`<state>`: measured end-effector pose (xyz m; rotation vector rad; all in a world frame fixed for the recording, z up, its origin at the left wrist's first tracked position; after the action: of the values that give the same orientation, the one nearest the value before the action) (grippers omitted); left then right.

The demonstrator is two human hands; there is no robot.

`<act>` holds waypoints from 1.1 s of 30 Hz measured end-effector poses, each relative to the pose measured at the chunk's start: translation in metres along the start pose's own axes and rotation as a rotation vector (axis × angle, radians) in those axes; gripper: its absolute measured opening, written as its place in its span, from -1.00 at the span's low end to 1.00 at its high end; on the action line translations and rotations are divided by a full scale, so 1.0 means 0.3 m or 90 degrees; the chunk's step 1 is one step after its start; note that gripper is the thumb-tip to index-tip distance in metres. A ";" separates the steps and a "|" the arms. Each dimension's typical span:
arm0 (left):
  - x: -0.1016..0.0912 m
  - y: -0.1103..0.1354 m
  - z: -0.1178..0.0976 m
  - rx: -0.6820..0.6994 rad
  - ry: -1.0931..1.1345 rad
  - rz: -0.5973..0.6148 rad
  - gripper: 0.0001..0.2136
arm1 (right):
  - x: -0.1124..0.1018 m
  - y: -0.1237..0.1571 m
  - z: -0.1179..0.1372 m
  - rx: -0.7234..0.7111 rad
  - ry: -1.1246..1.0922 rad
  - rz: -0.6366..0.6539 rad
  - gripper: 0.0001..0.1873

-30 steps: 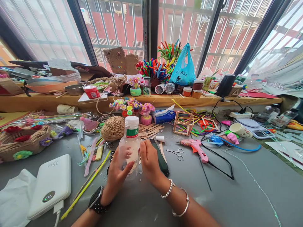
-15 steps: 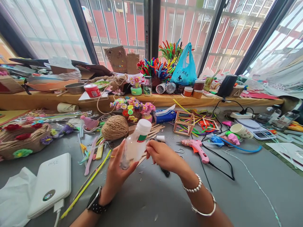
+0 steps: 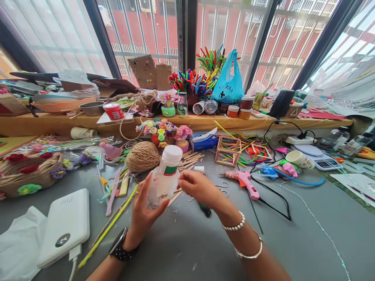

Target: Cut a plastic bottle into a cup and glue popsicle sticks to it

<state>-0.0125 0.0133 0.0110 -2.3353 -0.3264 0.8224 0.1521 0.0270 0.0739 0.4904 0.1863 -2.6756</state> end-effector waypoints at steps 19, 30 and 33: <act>0.034 0.015 0.014 -0.240 0.241 0.080 -0.48 | 0.131 -0.024 -0.053 -0.129 0.073 -0.326 -0.68; 0.037 0.031 0.011 -0.182 0.172 0.048 -0.40 | 0.168 -0.012 -0.074 -0.163 0.033 -0.419 -0.73; 0.037 0.030 0.013 -0.190 0.169 0.045 -0.40 | 0.167 -0.011 -0.076 -0.160 0.028 -0.415 -0.74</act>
<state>-0.0060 0.0129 -0.0024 -2.7101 -0.2672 0.5123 0.1151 0.0161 0.0346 0.4645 0.8072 -3.1938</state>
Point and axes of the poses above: each hand's wrist, its own y-axis away from the middle knuckle, its own x-axis out of the palm, z = x × y, the point moved 3 cm from there along -y, towards the middle knuckle, and after that the axes turned 6 degrees about -x, right-handed, at the moved point
